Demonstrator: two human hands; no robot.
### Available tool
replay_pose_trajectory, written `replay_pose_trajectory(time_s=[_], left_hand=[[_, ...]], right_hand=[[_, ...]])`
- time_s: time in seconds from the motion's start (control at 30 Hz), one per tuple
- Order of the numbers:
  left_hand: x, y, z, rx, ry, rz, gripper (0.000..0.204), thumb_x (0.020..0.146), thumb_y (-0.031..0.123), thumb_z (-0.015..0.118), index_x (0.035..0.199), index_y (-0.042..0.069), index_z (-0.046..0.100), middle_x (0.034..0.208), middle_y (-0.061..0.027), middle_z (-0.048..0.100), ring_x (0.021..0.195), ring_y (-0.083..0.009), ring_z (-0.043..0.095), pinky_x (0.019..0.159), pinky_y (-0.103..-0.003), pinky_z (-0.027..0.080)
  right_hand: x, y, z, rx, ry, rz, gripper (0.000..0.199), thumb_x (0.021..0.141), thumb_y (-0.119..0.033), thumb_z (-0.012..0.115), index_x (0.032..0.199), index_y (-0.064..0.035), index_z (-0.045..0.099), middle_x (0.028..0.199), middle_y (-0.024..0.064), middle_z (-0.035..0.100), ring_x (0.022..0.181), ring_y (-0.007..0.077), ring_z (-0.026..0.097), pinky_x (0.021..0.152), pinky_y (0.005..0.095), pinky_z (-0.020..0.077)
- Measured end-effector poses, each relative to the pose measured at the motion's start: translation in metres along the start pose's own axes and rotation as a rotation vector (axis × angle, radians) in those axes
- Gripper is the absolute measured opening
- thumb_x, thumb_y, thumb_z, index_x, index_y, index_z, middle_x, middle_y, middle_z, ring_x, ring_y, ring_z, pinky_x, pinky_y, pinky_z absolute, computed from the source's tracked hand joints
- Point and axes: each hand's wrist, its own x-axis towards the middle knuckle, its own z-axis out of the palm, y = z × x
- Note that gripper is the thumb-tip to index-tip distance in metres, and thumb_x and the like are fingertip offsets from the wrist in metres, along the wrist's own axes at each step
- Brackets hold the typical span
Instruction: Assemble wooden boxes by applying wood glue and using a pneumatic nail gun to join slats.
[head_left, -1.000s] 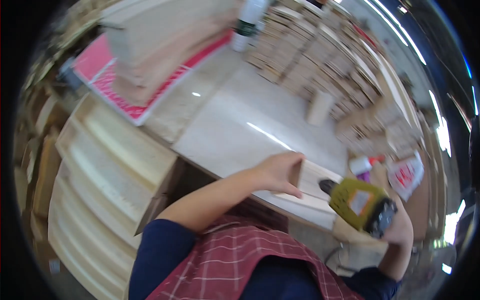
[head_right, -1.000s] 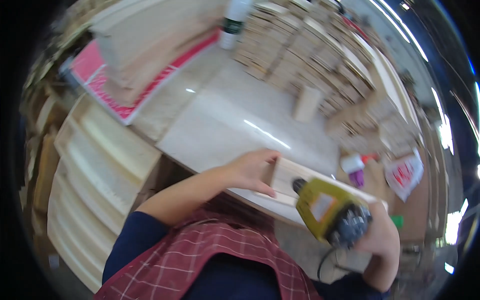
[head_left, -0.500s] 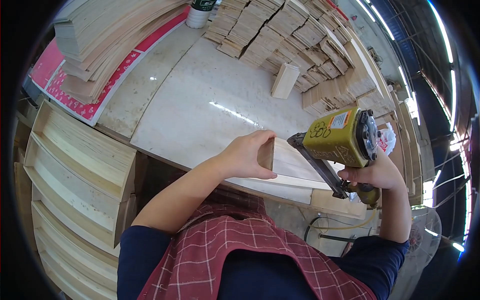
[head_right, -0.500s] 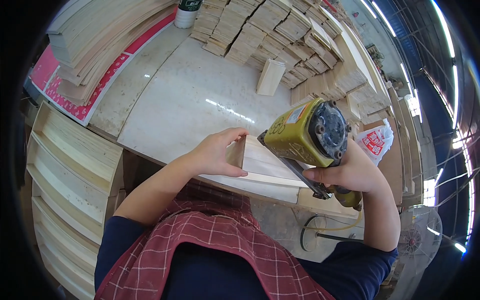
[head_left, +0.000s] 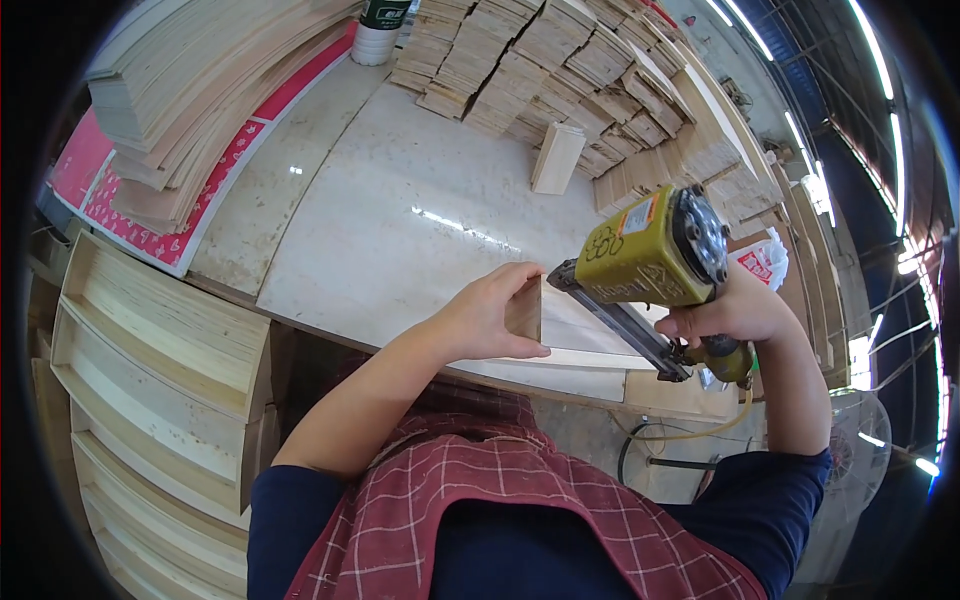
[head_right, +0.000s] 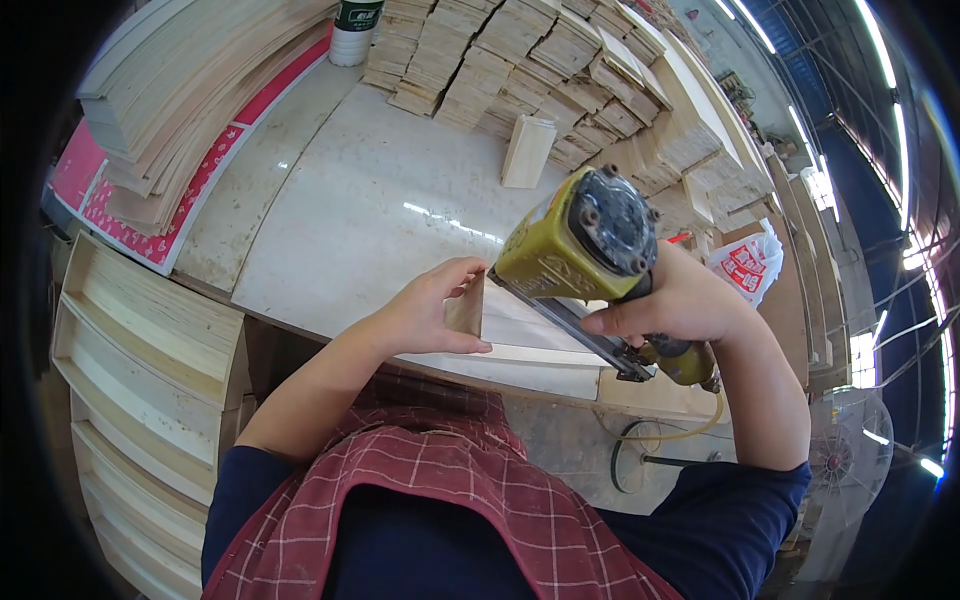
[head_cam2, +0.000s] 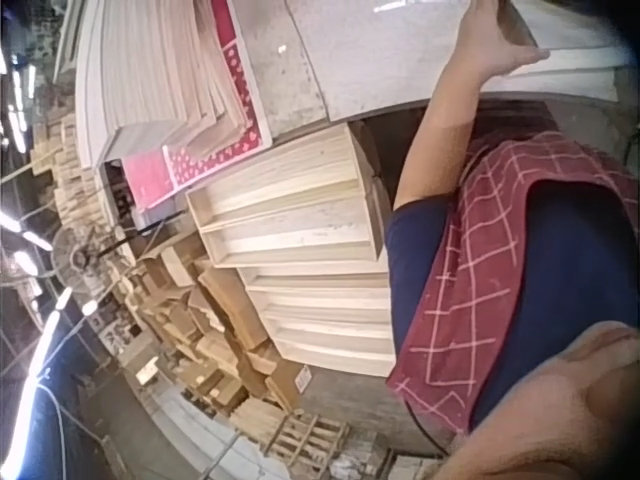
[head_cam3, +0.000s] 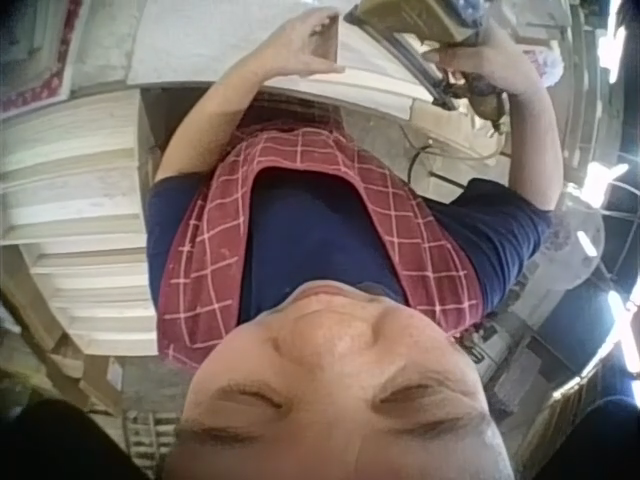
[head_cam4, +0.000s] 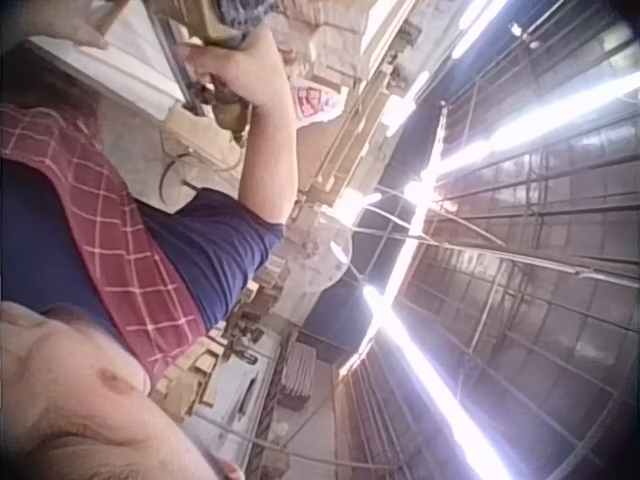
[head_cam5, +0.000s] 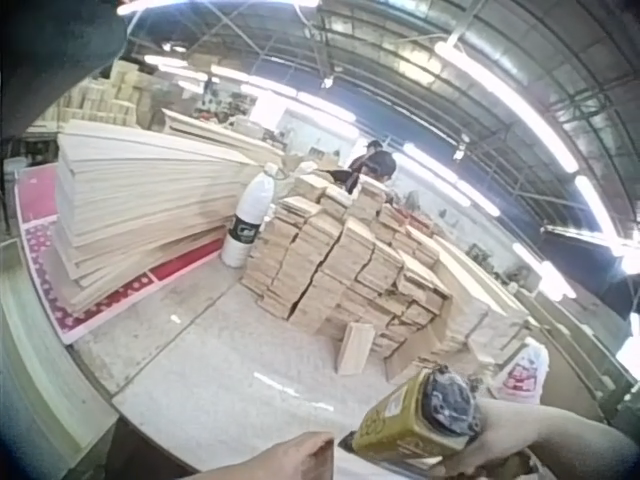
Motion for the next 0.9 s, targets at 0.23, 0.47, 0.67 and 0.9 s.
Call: replay_pose_trajectory(time_s=[0.23,0.47,0.67,0.9], left_hand=[[-0.002,-0.005,0.0,0.001,-0.018,0.016,0.081,0.056,0.03,0.08,0.119,-0.001,0.04,0.115,-0.0168,0.048,0.106,-0.0286,0.049,0.091,-0.033,0.04],[-0.002,-0.005,-0.001,0.006,-0.041,-0.003,0.082,0.057,0.03,0.08,0.12,-0.001,0.039,0.116,-0.0173,0.047,0.106,-0.0294,0.049,0.091,-0.034,0.04],[-0.002,-0.004,-0.002,0.019,-0.033,0.015,0.081,0.057,0.03,0.08,0.12,0.0,0.04,0.116,-0.0172,0.047,0.106,-0.0294,0.049,0.091,-0.034,0.04],[-0.003,-0.005,0.002,0.044,-0.009,0.027,0.084,0.056,0.032,0.08,0.122,0.0,0.038,0.116,-0.0171,0.048,0.107,-0.0299,0.049,0.091,-0.035,0.04]], right_hand=[[0.011,-0.001,-0.002,-0.026,-0.05,0.007,0.025,0.066,-0.007,0.071,0.085,0.0003,0.057,0.063,0.0014,0.055,0.049,0.0084,0.049,0.045,0.0231,0.0378],[0.013,-0.002,0.0,-0.053,-0.056,0.002,0.016,0.067,-0.006,0.069,0.077,-0.0002,0.058,0.058,0.0001,0.052,0.047,0.0084,0.048,0.045,0.0235,0.0372],[0.012,-0.005,0.003,-0.059,-0.03,0.018,0.02,0.067,-0.007,0.069,0.081,0.0002,0.056,0.06,0.0008,0.053,0.048,0.0086,0.049,0.045,0.0233,0.0382],[0.005,0.002,0.006,-0.047,-0.034,0.062,0.023,0.067,-0.008,0.07,0.085,-0.0006,0.057,0.062,0.0015,0.055,0.048,0.0087,0.049,0.045,0.023,0.0387]])
